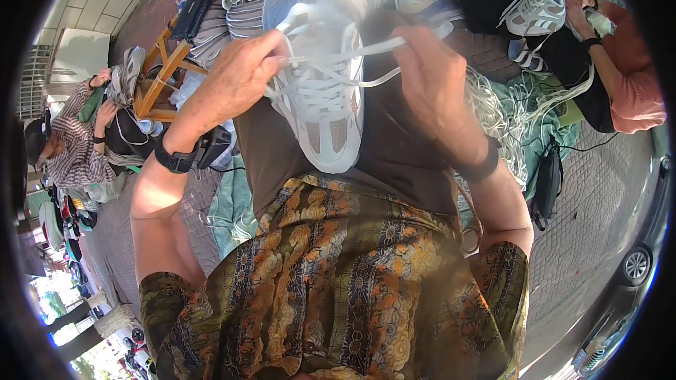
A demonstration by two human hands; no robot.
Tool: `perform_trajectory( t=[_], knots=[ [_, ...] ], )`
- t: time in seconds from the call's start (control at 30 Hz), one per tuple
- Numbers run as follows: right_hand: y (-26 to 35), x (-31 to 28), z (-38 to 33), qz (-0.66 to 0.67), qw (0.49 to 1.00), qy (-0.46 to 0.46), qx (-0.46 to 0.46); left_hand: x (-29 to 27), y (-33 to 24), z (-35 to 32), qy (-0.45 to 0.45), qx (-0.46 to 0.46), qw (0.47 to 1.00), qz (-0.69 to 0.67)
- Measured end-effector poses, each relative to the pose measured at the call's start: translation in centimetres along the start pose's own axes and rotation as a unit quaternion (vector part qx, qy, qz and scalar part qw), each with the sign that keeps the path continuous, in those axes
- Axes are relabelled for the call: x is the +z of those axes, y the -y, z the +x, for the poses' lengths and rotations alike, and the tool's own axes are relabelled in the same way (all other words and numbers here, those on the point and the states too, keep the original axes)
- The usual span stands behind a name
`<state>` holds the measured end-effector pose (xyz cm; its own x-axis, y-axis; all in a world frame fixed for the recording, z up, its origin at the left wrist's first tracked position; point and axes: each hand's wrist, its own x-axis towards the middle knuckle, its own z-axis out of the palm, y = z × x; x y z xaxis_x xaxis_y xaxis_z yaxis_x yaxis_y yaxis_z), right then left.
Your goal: The person is sitting on the sidewalk and lacing white Reebok sneakers. They pull the laces through the eyelets, tighten them, and tie a knot. The person handles multiple shoes, moving them between their lap and a pile on the ground.
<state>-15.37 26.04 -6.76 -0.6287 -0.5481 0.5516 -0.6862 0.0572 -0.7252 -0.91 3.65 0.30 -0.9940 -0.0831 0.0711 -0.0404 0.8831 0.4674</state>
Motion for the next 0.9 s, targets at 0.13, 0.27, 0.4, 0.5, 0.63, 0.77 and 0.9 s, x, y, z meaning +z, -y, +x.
perform_trajectory(
  t=[0.13, 0.27, 0.4, 0.5, 0.63, 0.77, 0.9],
  knots=[
    [-0.1, 0.9, -0.7, 0.009, 0.999, 0.050, 0.013, -2.6, 2.7, -2.4, 0.019, -0.051, 0.997, -0.047],
    [-0.7, 2.2, -0.5, 0.004, 0.995, 0.102, 0.013, -4.8, 5.4, -5.3, 0.053, -0.099, 0.981, -0.158],
    [-1.0, 2.8, 0.1, -0.045, 0.985, 0.166, -0.010, -5.9, 6.7, -7.3, 0.034, -0.114, 0.975, -0.189],
    [-1.1, 3.4, 0.3, -0.082, 0.977, 0.195, -0.024, -6.5, 7.1, -8.1, 0.013, -0.118, 0.979, -0.164],
    [-1.6, 3.8, 0.3, -0.092, 0.974, 0.206, -0.036, -6.8, 7.0, -8.6, -0.025, -0.099, 0.990, -0.098],
    [-1.2, 3.7, 0.4, -0.091, 0.973, 0.209, -0.038, -6.9, 5.9, -8.5, -0.052, -0.076, 0.993, -0.068],
    [-1.1, 3.6, 0.5, -0.102, 0.970, 0.217, -0.034, -6.3, 3.7, -8.1, -0.136, -0.029, 0.984, 0.107]
  ],
)
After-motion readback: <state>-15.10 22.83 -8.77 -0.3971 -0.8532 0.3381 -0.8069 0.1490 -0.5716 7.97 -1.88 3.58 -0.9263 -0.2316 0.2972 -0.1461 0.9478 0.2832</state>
